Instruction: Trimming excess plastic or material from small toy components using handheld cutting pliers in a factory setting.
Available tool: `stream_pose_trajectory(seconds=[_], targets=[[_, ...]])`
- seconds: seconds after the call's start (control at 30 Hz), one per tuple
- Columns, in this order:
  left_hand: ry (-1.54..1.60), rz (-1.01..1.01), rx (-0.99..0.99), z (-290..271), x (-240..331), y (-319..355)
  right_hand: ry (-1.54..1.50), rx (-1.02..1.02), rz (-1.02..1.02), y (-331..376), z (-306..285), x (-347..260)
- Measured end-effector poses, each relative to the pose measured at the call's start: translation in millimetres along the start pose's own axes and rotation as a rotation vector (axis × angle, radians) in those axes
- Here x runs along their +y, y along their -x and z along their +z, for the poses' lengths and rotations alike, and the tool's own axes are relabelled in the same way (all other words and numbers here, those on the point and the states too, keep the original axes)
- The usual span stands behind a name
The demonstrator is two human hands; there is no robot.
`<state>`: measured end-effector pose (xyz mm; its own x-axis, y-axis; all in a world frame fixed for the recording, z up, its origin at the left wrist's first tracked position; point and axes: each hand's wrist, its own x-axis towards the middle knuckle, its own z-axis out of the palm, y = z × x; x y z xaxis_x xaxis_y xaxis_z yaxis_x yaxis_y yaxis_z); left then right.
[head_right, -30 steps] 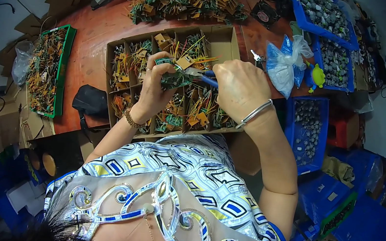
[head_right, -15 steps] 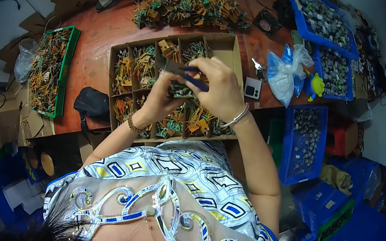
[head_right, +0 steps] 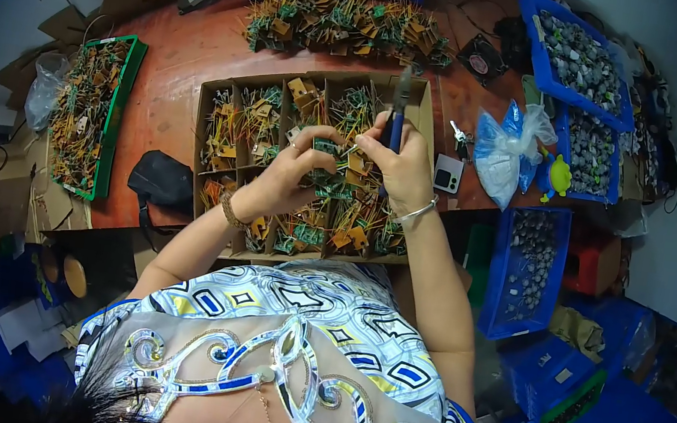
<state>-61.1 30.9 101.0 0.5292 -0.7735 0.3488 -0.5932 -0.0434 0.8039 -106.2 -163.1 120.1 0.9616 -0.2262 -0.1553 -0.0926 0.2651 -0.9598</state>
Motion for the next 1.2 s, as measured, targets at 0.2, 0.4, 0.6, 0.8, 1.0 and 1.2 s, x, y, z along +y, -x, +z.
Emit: stream_pose_trajectory(seconds=[0.2, 0.4, 0.6, 0.8, 1.0, 1.2], targets=[[-0.111, 0.086, -0.358, -39.1, -2.0, -30.1, 0.569, 0.237, -0.437, 2.4, 3.7, -1.7], [0.186, -0.108, 0.346, -69.9, -98.0, -61.3, 0.374, 0.425, -0.341, -16.3, -36.3, -14.4], [-0.613, -0.174, 0.790, -100.9, -223.1, -143.8, 0.547, 0.405, -0.429, -21.5, -44.5, 58.7], [-0.859, -0.570, 0.068, -73.0, -320.8, -143.5, 0.726, 0.466, -0.367, -19.1, -63.5, 83.6], [-1.003, -0.492, 0.161, -85.0, -294.9, -139.6, 0.688, 0.452, -0.285, -11.7, -76.0, 94.6], [-0.495, -0.128, 0.338, -53.5, -176.8, -67.3, 0.740, 0.290, -0.115, -26.3, -43.3, 104.5]])
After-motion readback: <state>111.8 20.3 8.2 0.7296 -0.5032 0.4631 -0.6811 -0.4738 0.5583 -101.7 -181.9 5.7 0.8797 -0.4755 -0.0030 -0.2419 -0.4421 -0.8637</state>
